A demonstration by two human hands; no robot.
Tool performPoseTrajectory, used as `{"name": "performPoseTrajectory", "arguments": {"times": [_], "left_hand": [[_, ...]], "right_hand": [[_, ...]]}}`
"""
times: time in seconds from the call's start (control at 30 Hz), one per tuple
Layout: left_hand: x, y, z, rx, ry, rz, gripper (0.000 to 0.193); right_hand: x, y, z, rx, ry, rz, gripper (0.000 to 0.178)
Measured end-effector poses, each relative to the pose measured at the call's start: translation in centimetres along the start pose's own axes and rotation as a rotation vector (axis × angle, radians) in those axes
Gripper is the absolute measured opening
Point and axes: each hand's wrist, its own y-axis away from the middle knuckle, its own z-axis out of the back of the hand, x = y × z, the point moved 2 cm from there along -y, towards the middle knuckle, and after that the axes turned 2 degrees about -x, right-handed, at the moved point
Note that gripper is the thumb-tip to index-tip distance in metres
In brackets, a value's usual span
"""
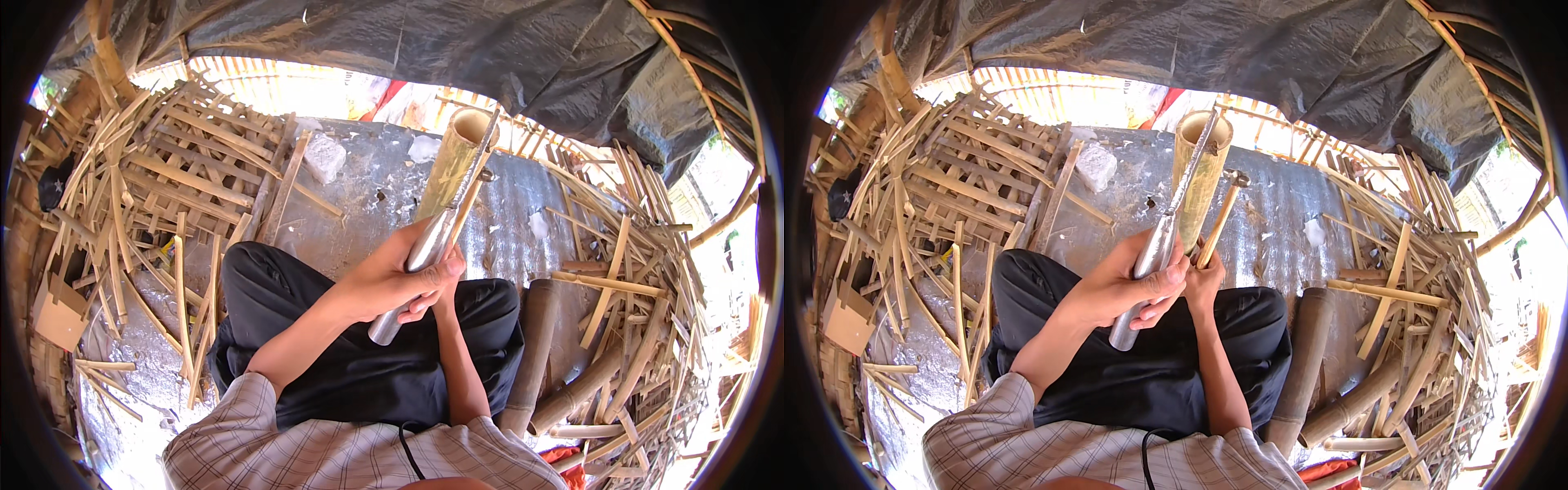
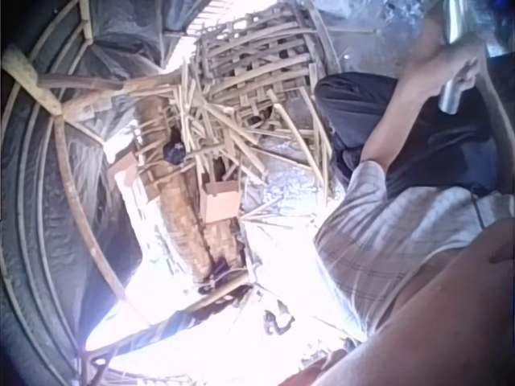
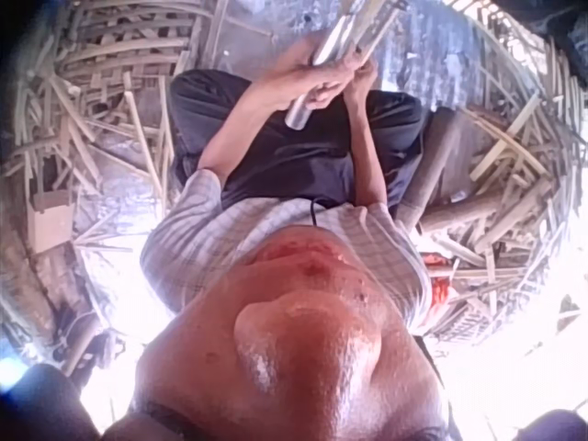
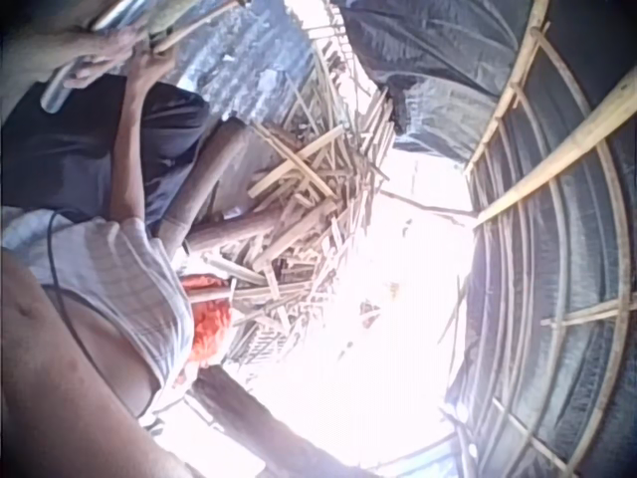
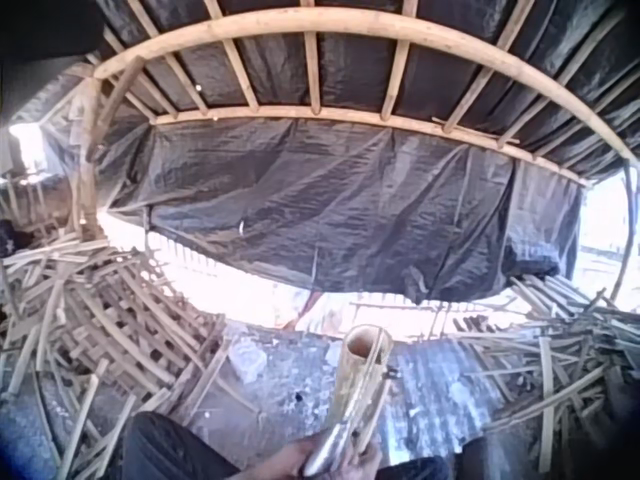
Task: The person splits a length of bamboo into thin strips using a metal chisel-like tool and a hammer, then peels and separates the strips by hand.
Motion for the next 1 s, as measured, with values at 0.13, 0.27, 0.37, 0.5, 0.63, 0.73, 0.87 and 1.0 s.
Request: {"name": "performPoseTrajectory", "arguments": {"times": [0.13,0.27,0.37,0.5,0.63,0.73,0.87,1.0], "left_hand": [[-0.5,0.1,-0.1,0.003,0.006,-0.005,0.028],[-0.5,0.1,0.1,-0.001,0.059,0.007,0.034],[-0.5,0.0,0.1,0.031,0.145,-0.004,0.038],[-0.1,-0.2,0.3,0.075,0.221,-0.018,0.040],[-0.3,-0.2,0.0,0.087,0.259,-0.013,0.037],[-0.3,0.0,0.0,0.129,0.369,-0.005,0.035],[0.0,-0.1,0.2,0.252,0.515,-0.001,0.033],[-0.1,-0.2,-0.7,0.208,0.570,-0.022,0.034]], "right_hand": [[2.7,0.3,-0.4,-0.037,0.029,-0.154,0.048],[2.7,0.4,-0.7,-0.046,0.028,-0.159,0.048],[1.4,0.1,-0.1,-0.032,0.043,-0.140,0.049],[0.7,-0.1,0.0,-0.021,0.044,-0.139,0.050],[-1.7,-0.6,0.5,-0.008,0.095,-0.033,0.049],[-1.2,-0.5,-0.1,-0.003,0.050,-0.056,0.046],[-0.3,-0.7,-0.3,0.000,0.004,-0.083,0.042],[0.7,-0.7,-0.2,0.009,-0.056,-0.141,0.038]]}}
